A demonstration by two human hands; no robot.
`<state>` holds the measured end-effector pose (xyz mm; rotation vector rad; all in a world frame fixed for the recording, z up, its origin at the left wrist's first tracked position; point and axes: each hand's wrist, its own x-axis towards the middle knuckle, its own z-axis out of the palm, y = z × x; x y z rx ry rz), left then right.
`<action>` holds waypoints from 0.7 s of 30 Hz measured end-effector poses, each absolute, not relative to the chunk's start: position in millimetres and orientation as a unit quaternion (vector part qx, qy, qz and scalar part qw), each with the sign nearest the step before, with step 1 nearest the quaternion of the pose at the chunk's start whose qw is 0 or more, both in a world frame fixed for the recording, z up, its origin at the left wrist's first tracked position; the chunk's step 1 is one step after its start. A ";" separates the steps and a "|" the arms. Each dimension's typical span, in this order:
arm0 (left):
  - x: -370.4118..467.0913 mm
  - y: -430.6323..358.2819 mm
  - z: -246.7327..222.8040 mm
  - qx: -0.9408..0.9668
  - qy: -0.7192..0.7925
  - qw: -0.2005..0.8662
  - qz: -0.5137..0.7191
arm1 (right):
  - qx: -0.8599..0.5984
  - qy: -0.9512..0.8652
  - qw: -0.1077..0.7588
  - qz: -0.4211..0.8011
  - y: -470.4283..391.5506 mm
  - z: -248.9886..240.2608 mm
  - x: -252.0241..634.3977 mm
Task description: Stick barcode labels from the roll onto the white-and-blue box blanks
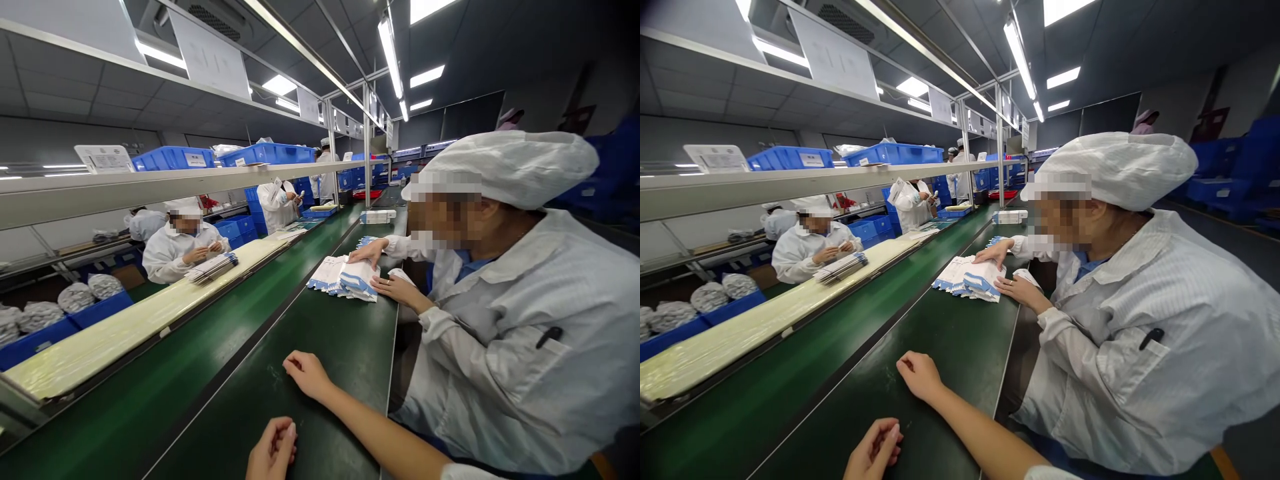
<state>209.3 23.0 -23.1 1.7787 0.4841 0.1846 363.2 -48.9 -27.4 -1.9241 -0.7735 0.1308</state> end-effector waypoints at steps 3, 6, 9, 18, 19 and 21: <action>200.5 24.0 -23.5 0.782 0.217 0.579 0.079 | -0.809 -0.336 0.480 0.041 -50.1 -26.8 361.5; 186.6 24.0 -22.9 0.799 0.226 0.550 0.091 | -0.821 -0.351 0.450 0.021 -50.4 -25.0 359.9; 166.6 19.5 -17.6 0.817 0.253 0.508 0.100 | -0.826 -0.379 0.417 0.001 -48.1 -22.8 352.9; 64.1 -25.4 -27.3 0.854 0.321 0.348 0.218 | -0.707 -0.616 0.341 0.060 -23.9 -32.4 292.7; 50.4 -30.4 -36.0 0.852 0.337 0.339 0.212 | -0.689 -0.639 0.334 0.071 -16.6 -34.7 285.7; 22.8 -41.8 -51.9 0.836 0.393 0.331 0.192 | -0.655 -0.678 0.320 0.090 -1.1 -38.6 268.4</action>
